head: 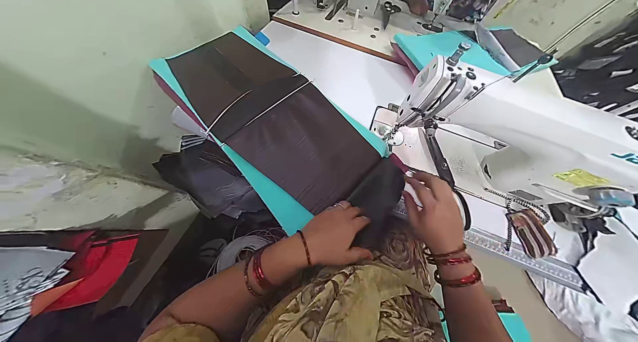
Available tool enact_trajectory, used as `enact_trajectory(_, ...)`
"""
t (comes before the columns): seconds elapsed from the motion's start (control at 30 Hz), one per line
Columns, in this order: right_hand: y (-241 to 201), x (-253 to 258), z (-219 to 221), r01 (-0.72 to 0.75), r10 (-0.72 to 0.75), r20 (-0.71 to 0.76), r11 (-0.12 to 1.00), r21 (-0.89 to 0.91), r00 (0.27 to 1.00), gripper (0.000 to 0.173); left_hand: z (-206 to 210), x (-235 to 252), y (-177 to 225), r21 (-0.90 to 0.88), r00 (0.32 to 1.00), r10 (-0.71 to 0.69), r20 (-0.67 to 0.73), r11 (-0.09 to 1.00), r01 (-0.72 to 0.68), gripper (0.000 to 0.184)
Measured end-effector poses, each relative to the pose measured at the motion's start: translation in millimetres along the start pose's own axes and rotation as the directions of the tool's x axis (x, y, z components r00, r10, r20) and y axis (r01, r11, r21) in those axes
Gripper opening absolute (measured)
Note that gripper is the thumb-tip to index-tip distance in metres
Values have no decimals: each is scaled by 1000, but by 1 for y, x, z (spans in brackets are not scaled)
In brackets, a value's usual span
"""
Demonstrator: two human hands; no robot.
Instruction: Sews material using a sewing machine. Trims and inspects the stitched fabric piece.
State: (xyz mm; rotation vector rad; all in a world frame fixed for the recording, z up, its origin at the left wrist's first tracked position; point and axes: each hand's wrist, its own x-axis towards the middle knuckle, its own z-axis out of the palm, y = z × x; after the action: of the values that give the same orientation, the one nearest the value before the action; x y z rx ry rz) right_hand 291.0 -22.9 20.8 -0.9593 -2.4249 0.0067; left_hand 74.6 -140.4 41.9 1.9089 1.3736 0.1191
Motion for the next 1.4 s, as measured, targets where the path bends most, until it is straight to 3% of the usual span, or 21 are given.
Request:
enact_trajectory(0.07,-13,7,18,210,-213,49,976,59,976,39,12,6,0,70,991,-9,130,998,0,77)
enact_trajectory(0.13,-19,12,35,347,-351,195,936,56,916,66,15,6,-4,53,990,13,137,998,-21,69)
enact_trajectory(0.17,-21,12,41,361,-365,269,930,66,891,75,15,2,-8,10,998,54,21,999,-54,59)
enact_trajectory(0.2,-21,13,46,353,-363,317,931,91,876,81,14,-4,-13,-42,980,79,-185,995,-88,46)
enact_trajectory(0.23,-19,14,50,346,-365,321,931,117,874,81,11,-9,-22,-74,896,60,-439,992,-103,36)
enact_trajectory(0.3,-12,11,60,389,-404,218,915,108,888,56,-7,-17,-54,-104,554,-92,-827,995,11,31)
enact_trajectory(0.37,-10,2,71,429,-436,79,899,86,897,32,-34,-32,-105,-209,181,-254,-950,950,232,43)
enact_trajectory(0.43,-15,-10,78,469,-465,-66,881,64,883,26,-59,-55,-153,-454,-121,-439,-890,832,320,66)
enact_trajectory(0.47,-20,-16,79,492,-485,-113,869,48,867,25,-69,-65,-173,-601,-226,-557,-799,755,264,76)
enact_trajectory(0.5,-25,-26,81,513,-505,-139,857,35,852,25,-75,-73,-189,-718,-281,-667,-690,679,152,83)
enact_trajectory(0.57,-34,-48,87,550,-541,-157,835,21,826,25,-82,-80,-209,-834,-251,-826,-505,541,-103,76)
enact_trajectory(0.67,-39,-63,97,582,-575,-140,813,14,806,29,-88,-83,-207,-833,-88,-898,-431,434,-344,50)
enact_trajectory(0.77,-47,-61,89,509,-514,-16,845,161,858,53,-95,-85,-200,-637,-66,-756,-651,592,-493,57)
enact_trajectory(0.87,-50,-40,65,353,-396,52,865,357,917,57,-116,-80,-182,-439,-100,-571,-815,721,-536,74)
enact_trajectory(1.0,-38,15,17,177,-126,-147,890,420,981,45,-135,-72,-154,-234,-87,-356,-930,760,-606,78)
enact_trajectory(1.13,-18,69,-29,22,118,-270,885,464,956,53,-147,-67,-125,-101,-72,-190,-979,766,-635,78)
enact_trajectory(1.27,-12,95,-70,-118,269,-115,714,690,956,74,-148,-64,-98,-1,-36,-37,-999,705,-709,80)
enact_trajectory(1.4,-10,101,-95,-70,187,-10,415,907,982,75,-143,-61,-93,55,-1,98,-995,558,-828,68)
